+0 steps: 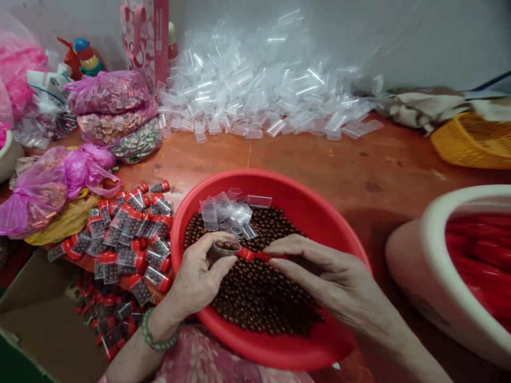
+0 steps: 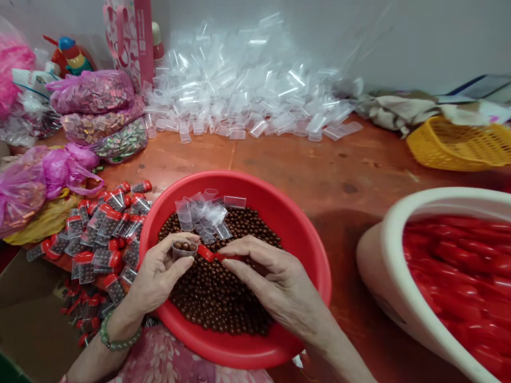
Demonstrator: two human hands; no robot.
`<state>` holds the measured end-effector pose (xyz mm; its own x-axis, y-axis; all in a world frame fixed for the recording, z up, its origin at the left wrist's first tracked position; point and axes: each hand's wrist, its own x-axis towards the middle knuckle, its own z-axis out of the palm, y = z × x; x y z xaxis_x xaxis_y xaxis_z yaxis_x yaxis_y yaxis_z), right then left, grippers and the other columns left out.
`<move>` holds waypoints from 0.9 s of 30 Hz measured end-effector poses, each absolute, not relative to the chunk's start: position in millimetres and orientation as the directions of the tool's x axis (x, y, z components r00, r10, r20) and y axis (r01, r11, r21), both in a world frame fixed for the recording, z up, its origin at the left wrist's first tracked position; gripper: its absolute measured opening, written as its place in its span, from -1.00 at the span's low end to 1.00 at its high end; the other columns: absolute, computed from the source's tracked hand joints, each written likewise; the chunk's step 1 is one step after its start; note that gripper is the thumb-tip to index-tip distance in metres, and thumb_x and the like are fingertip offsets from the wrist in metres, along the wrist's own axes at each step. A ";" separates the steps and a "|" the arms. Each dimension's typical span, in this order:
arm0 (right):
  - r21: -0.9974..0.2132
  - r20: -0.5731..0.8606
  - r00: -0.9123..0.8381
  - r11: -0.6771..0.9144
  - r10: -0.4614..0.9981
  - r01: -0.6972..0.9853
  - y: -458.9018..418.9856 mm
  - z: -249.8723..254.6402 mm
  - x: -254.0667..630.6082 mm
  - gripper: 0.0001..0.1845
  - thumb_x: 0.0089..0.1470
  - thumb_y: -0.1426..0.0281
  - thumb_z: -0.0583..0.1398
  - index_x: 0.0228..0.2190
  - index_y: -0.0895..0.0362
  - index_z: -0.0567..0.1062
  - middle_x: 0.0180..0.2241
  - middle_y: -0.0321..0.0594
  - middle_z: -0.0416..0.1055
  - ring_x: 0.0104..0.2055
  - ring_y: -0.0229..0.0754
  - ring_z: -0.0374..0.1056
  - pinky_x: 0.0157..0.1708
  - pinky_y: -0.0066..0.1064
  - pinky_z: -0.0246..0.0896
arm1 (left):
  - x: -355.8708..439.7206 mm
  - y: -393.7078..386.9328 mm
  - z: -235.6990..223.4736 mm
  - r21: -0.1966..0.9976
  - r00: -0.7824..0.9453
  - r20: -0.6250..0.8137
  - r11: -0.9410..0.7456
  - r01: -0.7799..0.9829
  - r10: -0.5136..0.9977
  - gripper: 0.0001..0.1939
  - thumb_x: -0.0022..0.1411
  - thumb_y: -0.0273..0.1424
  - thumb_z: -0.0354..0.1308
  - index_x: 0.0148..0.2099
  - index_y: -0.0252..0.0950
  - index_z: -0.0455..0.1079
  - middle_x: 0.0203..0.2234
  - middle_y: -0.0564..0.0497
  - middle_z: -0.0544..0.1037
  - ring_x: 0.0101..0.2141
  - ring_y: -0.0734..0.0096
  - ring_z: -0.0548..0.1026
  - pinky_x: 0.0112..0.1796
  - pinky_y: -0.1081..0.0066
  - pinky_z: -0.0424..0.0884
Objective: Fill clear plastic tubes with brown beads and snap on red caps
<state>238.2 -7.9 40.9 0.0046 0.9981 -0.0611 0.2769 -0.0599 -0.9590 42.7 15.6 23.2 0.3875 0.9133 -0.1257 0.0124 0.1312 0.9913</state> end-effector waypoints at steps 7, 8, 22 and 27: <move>-0.969 -0.244 -0.052 -0.242 0.968 0.045 -9.1 26.3 219.4 -0.75 -0.14 0.20 0.38 -0.48 0.07 0.50 -0.49 -0.29 0.45 -0.45 -0.25 0.36 -0.43 -0.45 0.32 | 43.7 17.4 19.3 0.962 0.376 -0.207 0.258 -0.091 0.903 -0.75 0.22 -0.39 0.15 -0.06 -0.36 0.40 -0.17 -0.09 0.54 -0.12 0.33 0.47 -0.03 0.34 0.35; -0.971 -0.238 -0.042 -0.236 0.970 0.046 -8.2 24.1 216.8 -0.76 -0.14 0.19 0.37 -0.49 0.07 0.50 -0.48 -0.29 0.44 -0.44 -0.25 0.35 -0.42 -0.45 0.32 | 44.3 17.1 19.9 0.958 0.370 -0.212 0.267 -0.104 0.905 -0.76 0.22 -0.39 0.15 -0.06 -0.37 0.39 -0.18 -0.09 0.53 -0.14 0.34 0.47 -0.04 0.35 0.35; -0.858 -0.433 0.288 -0.293 0.854 -0.422 -7.9 5.4 175.7 -0.63 -0.35 0.28 0.47 -0.48 0.08 0.47 -0.43 -0.31 0.48 -0.37 -0.27 0.41 -0.29 -0.45 0.38 | 59.4 8.0 24.4 0.929 0.215 -0.198 0.253 -0.269 0.956 -0.79 0.22 -0.37 0.13 -0.11 -0.35 0.34 -0.18 -0.09 0.52 -0.15 0.38 0.49 -0.03 0.37 0.39; -0.795 -0.484 0.279 -0.284 0.829 -0.535 -13.0 7.5 155.1 -0.59 -0.30 0.25 0.45 -0.37 0.05 0.46 -0.37 -0.29 0.52 -0.37 -0.23 0.46 -0.34 -0.39 0.44 | 58.3 7.1 24.0 0.912 0.238 -0.209 0.277 -0.303 0.948 -0.79 0.23 -0.38 0.12 -0.10 -0.36 0.33 -0.17 -0.10 0.51 -0.15 0.38 0.48 -0.04 0.36 0.41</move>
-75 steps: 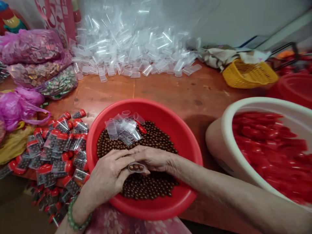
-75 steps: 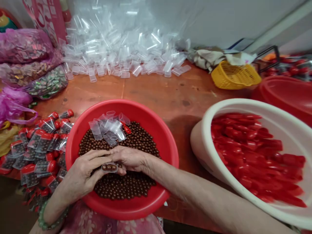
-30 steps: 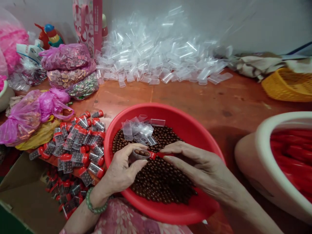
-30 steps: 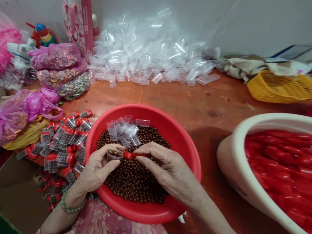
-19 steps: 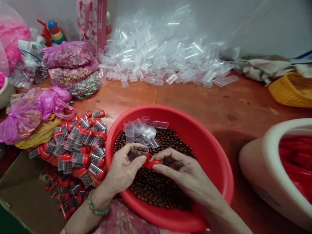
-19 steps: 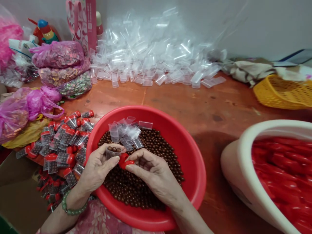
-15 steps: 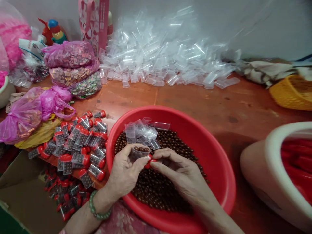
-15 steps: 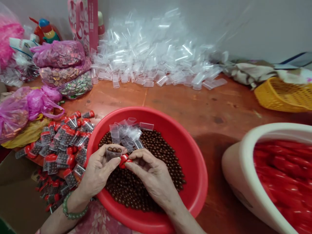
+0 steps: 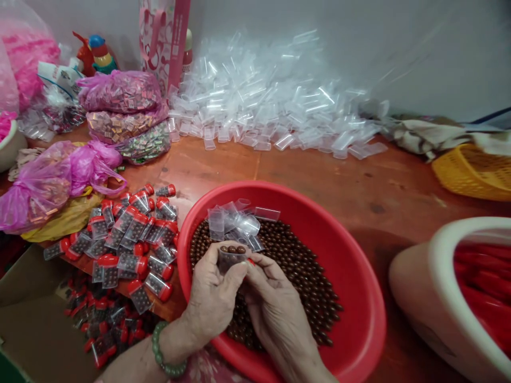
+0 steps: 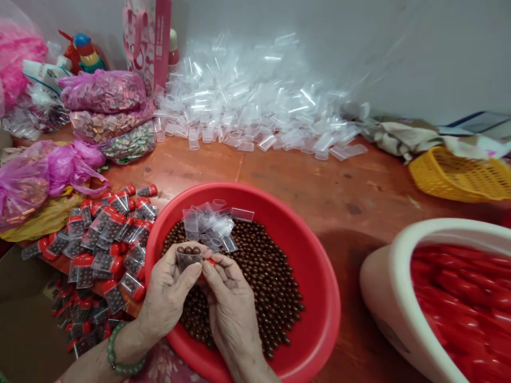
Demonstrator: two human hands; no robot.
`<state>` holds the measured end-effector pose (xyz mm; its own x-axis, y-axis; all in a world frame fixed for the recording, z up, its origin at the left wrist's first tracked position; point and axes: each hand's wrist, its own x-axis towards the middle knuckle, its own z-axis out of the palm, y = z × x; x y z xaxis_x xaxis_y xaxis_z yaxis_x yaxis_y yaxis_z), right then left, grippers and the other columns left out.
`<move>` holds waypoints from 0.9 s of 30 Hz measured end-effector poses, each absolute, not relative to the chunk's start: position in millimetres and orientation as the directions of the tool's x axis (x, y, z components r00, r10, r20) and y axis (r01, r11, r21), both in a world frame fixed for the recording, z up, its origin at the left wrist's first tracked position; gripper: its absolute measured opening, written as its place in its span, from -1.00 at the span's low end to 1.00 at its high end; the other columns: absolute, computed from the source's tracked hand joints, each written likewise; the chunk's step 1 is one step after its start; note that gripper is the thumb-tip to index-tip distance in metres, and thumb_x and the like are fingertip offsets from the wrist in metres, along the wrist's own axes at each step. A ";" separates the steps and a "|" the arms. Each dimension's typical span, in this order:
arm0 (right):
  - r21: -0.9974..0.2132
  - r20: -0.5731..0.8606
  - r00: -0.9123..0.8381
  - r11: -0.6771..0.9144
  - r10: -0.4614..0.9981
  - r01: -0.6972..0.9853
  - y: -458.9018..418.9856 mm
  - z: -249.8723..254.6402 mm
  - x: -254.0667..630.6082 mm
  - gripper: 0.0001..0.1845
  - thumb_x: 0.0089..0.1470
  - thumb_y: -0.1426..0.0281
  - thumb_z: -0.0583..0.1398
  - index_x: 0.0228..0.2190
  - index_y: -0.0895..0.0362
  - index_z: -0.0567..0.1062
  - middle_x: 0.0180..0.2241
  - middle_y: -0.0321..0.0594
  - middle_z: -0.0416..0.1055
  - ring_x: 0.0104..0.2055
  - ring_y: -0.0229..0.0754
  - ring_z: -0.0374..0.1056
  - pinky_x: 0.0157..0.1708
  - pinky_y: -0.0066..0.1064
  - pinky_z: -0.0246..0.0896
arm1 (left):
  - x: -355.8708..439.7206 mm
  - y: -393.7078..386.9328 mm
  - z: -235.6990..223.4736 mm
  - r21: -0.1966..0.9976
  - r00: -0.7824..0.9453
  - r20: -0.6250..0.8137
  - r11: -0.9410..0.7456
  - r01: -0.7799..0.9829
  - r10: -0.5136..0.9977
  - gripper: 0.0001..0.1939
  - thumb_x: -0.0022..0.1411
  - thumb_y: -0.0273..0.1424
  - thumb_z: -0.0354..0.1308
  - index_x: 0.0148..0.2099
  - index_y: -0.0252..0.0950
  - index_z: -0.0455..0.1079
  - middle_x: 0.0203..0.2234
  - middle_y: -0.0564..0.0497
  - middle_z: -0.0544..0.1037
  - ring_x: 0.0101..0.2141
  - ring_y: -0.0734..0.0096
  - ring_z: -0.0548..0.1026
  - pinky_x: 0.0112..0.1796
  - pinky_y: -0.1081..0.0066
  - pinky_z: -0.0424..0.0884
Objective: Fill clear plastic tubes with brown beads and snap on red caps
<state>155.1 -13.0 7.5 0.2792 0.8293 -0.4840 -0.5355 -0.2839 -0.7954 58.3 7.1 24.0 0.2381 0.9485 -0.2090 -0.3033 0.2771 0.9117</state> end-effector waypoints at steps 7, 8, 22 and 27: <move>-0.833 -0.468 0.319 -0.291 0.824 -0.470 -10.7 11.8 184.3 -0.58 -0.31 0.29 0.46 -0.32 0.08 0.54 -0.39 -0.28 0.53 -0.48 -0.31 0.40 -0.51 -0.51 0.38 | 38.6 19.7 31.5 0.958 0.371 -0.103 0.193 -0.213 0.923 -0.82 0.17 -0.47 0.18 -0.14 -0.34 0.42 -0.22 -0.04 0.55 -0.18 0.40 0.49 -0.08 0.41 0.39; -0.848 -0.456 0.332 -0.289 0.826 -0.444 -10.9 13.7 191.2 -0.57 -0.32 0.29 0.47 -0.31 0.06 0.55 -0.39 -0.28 0.53 -0.46 -0.30 0.42 -0.49 -0.51 0.39 | 36.7 21.2 31.5 0.963 0.409 -0.114 0.203 -0.180 0.906 -0.83 0.16 -0.48 0.19 -0.16 -0.34 0.44 -0.25 -0.03 0.56 -0.20 0.41 0.50 -0.11 0.42 0.39; -0.934 0.233 0.057 0.207 0.971 0.293 -8.9 46.3 222.6 -0.78 0.00 0.46 0.32 -0.26 -0.03 0.59 -0.31 -0.29 0.59 -0.28 -0.20 0.52 -0.25 -0.41 0.47 | 38.1 19.2 27.7 0.931 0.623 -0.268 0.363 -0.028 0.735 -0.77 0.22 -0.36 0.17 -0.10 -0.36 0.40 -0.43 0.10 0.38 -0.42 0.56 0.28 -0.36 0.50 0.21; -0.850 0.375 -0.117 0.391 0.920 0.352 -2.1 47.4 219.8 -0.69 0.03 0.56 0.27 -0.20 -0.02 0.56 -0.29 -0.28 0.58 -0.25 -0.19 0.51 -0.28 -0.43 0.47 | 37.9 19.5 24.5 0.971 0.624 -0.187 0.238 0.002 0.759 -0.86 0.25 -0.42 0.13 -0.15 -0.34 0.37 -0.41 0.11 0.33 -0.37 0.54 0.25 -0.30 0.48 0.20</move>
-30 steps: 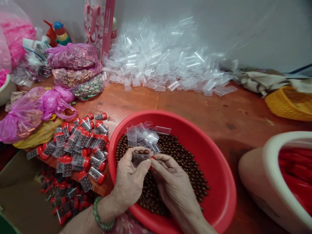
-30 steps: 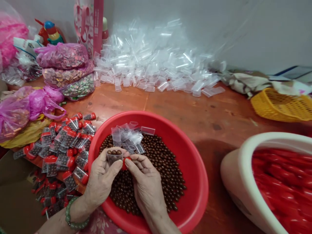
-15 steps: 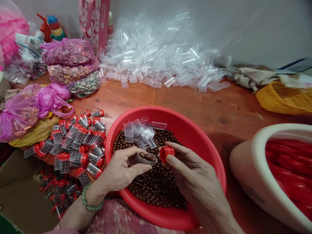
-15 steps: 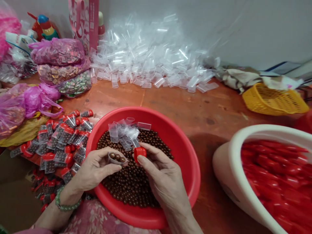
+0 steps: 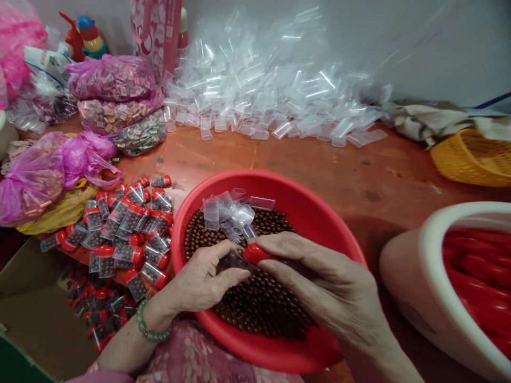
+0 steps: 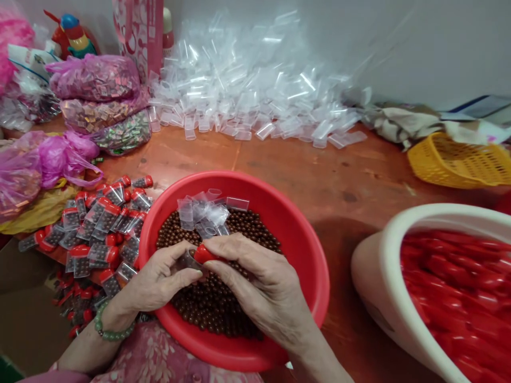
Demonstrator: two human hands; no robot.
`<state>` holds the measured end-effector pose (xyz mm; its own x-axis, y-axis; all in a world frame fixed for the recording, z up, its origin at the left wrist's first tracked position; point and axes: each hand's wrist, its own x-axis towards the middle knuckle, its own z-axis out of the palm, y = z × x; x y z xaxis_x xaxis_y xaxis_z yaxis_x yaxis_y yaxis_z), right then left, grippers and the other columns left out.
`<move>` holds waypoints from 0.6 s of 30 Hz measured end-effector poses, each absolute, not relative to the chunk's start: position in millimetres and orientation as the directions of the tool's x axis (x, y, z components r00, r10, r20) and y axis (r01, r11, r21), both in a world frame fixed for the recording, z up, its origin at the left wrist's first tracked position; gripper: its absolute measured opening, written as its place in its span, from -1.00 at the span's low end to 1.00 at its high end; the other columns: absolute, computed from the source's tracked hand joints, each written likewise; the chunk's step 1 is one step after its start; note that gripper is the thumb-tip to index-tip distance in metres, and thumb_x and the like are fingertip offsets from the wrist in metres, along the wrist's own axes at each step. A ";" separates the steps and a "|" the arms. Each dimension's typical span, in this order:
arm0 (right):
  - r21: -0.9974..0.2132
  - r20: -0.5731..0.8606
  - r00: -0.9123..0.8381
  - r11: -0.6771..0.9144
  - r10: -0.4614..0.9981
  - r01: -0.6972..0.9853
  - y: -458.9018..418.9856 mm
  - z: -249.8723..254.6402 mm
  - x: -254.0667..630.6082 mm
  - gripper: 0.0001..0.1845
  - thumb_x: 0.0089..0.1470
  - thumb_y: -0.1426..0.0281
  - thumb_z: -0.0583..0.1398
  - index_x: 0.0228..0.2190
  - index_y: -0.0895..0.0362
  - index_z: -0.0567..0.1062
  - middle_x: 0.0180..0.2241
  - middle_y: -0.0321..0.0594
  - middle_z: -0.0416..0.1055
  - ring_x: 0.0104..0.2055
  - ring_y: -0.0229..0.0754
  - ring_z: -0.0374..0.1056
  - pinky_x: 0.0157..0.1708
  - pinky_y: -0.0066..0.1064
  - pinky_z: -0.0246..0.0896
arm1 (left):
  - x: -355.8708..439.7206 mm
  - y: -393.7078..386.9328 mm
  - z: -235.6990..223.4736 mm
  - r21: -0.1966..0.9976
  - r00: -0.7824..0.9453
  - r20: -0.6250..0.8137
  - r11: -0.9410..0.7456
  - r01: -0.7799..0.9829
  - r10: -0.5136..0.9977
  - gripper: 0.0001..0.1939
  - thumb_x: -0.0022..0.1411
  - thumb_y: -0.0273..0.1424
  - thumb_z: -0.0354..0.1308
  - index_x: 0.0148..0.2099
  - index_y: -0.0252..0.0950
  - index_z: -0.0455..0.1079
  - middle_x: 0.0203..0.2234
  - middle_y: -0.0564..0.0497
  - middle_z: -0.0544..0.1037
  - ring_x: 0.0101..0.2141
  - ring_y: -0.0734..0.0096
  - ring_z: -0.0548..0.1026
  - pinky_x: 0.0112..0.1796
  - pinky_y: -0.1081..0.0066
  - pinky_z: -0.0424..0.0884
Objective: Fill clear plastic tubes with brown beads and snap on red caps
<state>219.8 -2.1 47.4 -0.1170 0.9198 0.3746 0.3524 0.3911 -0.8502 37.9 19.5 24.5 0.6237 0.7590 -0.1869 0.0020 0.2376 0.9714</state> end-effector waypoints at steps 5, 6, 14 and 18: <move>-0.734 0.387 -0.255 0.463 0.886 0.496 -4.3 58.8 232.5 -0.69 0.08 0.55 0.23 -0.15 -0.01 0.54 -0.25 -0.23 0.55 -0.23 -0.20 0.50 -0.28 -0.47 0.47 | 35.7 20.7 21.7 0.976 0.602 -0.205 0.206 0.069 0.771 -0.87 0.28 -0.38 0.09 -0.17 -0.33 0.33 -0.44 0.11 0.32 -0.40 0.53 0.23 -0.32 0.48 0.19; -0.705 0.366 -0.287 0.465 0.885 0.535 -5.9 62.1 237.6 -0.71 0.10 0.53 0.22 -0.15 0.00 0.54 -0.25 -0.22 0.54 -0.23 -0.21 0.50 -0.28 -0.49 0.47 | 35.6 21.0 21.3 0.977 0.597 -0.199 0.204 0.060 0.777 -0.86 0.29 -0.37 0.08 -0.16 -0.33 0.33 -0.43 0.11 0.33 -0.39 0.52 0.25 -0.31 0.47 0.20; -0.695 0.375 -0.245 0.446 0.894 0.564 -3.3 69.2 241.1 -0.70 0.13 0.47 0.21 -0.10 -0.06 0.50 -0.22 -0.28 0.54 -0.18 -0.23 0.49 -0.20 -0.50 0.47 | 37.4 23.9 23.3 0.975 0.605 -0.211 0.207 0.077 0.768 -0.88 0.27 -0.39 0.10 -0.18 -0.33 0.35 -0.43 0.10 0.34 -0.39 0.52 0.25 -0.32 0.48 0.21; -0.703 0.361 -0.304 0.471 0.882 0.533 4.2 62.9 225.1 -0.68 0.12 0.54 0.21 -0.11 -0.02 0.50 -0.23 -0.26 0.52 -0.19 -0.24 0.48 -0.23 -0.50 0.46 | 36.5 24.6 24.1 0.976 0.606 -0.209 0.199 0.085 0.768 -0.91 0.26 -0.42 0.10 -0.19 -0.34 0.34 -0.46 0.13 0.30 -0.42 0.55 0.22 -0.35 0.50 0.18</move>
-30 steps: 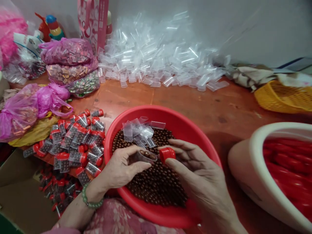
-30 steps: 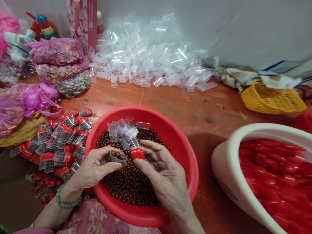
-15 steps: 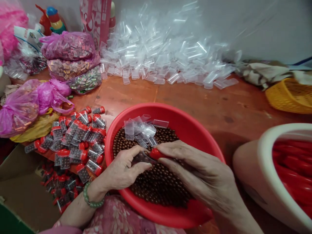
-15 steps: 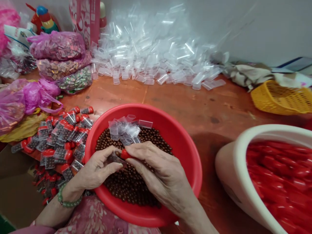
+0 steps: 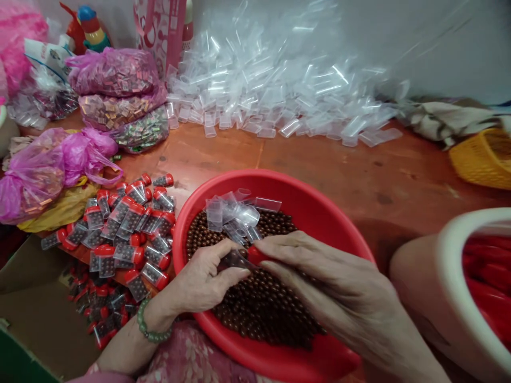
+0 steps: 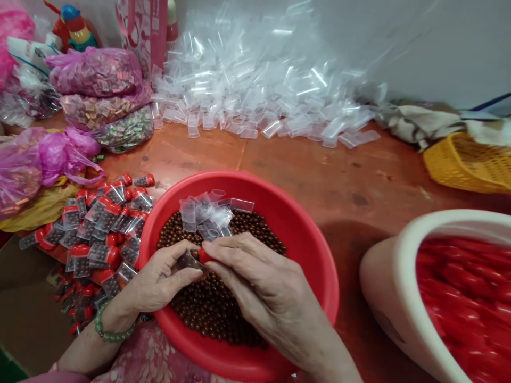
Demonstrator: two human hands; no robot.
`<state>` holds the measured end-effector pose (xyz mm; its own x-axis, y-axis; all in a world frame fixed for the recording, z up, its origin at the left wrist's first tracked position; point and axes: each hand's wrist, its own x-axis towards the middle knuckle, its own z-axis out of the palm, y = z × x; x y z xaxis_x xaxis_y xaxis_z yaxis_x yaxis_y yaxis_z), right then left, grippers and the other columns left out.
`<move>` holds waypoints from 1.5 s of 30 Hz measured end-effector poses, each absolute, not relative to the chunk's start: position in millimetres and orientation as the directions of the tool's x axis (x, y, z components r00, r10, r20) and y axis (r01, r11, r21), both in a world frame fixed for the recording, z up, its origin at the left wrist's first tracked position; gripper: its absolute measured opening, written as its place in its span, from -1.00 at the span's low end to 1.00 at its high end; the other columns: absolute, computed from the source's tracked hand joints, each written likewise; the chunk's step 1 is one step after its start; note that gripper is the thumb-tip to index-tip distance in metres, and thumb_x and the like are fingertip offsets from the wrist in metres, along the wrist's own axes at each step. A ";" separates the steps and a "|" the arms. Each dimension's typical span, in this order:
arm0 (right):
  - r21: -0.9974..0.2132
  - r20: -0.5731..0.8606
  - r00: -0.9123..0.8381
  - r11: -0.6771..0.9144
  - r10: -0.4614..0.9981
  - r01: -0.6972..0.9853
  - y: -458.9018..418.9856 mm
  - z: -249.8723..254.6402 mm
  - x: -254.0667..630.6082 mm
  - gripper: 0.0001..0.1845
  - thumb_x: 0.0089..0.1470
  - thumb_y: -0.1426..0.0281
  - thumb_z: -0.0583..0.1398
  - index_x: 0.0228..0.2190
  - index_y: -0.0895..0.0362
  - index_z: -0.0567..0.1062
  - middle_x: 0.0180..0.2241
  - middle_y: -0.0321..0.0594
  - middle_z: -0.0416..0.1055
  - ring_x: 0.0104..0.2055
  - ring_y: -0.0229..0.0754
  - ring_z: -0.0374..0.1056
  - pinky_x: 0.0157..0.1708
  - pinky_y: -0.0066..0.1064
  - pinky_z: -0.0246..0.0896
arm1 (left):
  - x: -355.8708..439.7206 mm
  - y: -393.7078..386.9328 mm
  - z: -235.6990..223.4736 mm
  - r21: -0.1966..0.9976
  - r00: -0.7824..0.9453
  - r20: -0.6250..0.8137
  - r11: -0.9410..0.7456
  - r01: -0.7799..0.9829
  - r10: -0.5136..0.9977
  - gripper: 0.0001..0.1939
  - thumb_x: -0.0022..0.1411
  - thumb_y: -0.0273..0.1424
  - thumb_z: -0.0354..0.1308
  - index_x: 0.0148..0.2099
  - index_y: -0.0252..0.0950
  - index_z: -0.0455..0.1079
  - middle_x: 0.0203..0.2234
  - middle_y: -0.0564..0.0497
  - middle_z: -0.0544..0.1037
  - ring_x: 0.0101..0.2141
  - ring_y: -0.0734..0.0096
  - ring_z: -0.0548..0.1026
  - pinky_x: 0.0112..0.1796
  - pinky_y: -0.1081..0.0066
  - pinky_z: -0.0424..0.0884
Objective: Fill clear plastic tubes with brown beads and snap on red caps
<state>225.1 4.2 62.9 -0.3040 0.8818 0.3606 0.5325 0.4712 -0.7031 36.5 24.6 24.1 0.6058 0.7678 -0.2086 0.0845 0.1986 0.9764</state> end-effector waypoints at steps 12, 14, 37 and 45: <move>-0.651 0.329 -0.324 0.462 0.887 0.603 2.6 75.5 234.4 -0.75 0.15 0.48 0.18 -0.14 -0.02 0.51 -0.23 -0.27 0.53 -0.21 -0.26 0.49 -0.24 -0.55 0.45 | 35.6 25.8 23.2 0.975 0.632 -0.199 0.215 0.053 0.749 -0.88 0.28 -0.40 0.09 -0.16 -0.34 0.36 -0.39 0.07 0.39 -0.36 0.51 0.30 -0.28 0.48 0.23; -0.682 0.364 -0.297 0.470 0.883 0.561 6.7 69.4 225.6 -0.73 0.12 0.51 0.21 -0.16 -0.02 0.52 -0.24 -0.27 0.54 -0.22 -0.23 0.50 -0.25 -0.51 0.46 | 35.6 25.8 22.8 0.976 0.637 -0.190 0.212 0.043 0.747 -0.90 0.27 -0.42 0.10 -0.18 -0.33 0.35 -0.40 0.10 0.37 -0.38 0.53 0.28 -0.30 0.49 0.23; -0.683 0.387 -0.253 0.460 0.887 0.568 6.9 63.8 215.5 -0.70 0.11 0.54 0.21 -0.14 -0.02 0.50 -0.25 -0.24 0.53 -0.25 -0.18 0.49 -0.26 -0.40 0.50 | 37.1 28.3 21.0 0.932 0.608 -0.204 0.343 -0.120 0.767 -0.90 0.22 -0.45 0.12 -0.19 -0.34 0.36 -0.37 0.07 0.40 -0.35 0.52 0.31 -0.25 0.48 0.23; -0.597 0.220 -0.531 0.543 0.818 0.591 15.4 78.9 231.5 -0.68 0.19 0.46 0.10 -0.09 -0.03 0.53 -0.30 -0.20 0.54 -0.32 -0.20 0.50 -0.42 -0.51 0.47 | 36.1 26.1 20.1 0.980 0.628 -0.196 0.165 0.107 0.753 -0.85 0.25 -0.41 0.10 -0.14 -0.32 0.40 -0.37 0.05 0.47 -0.35 0.46 0.38 -0.27 0.46 0.27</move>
<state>231.5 15.4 78.9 -0.5308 0.8185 0.2198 0.5905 0.5432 -0.5968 36.1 26.1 20.1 0.6277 0.7534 -0.1958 0.1073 0.1653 0.9804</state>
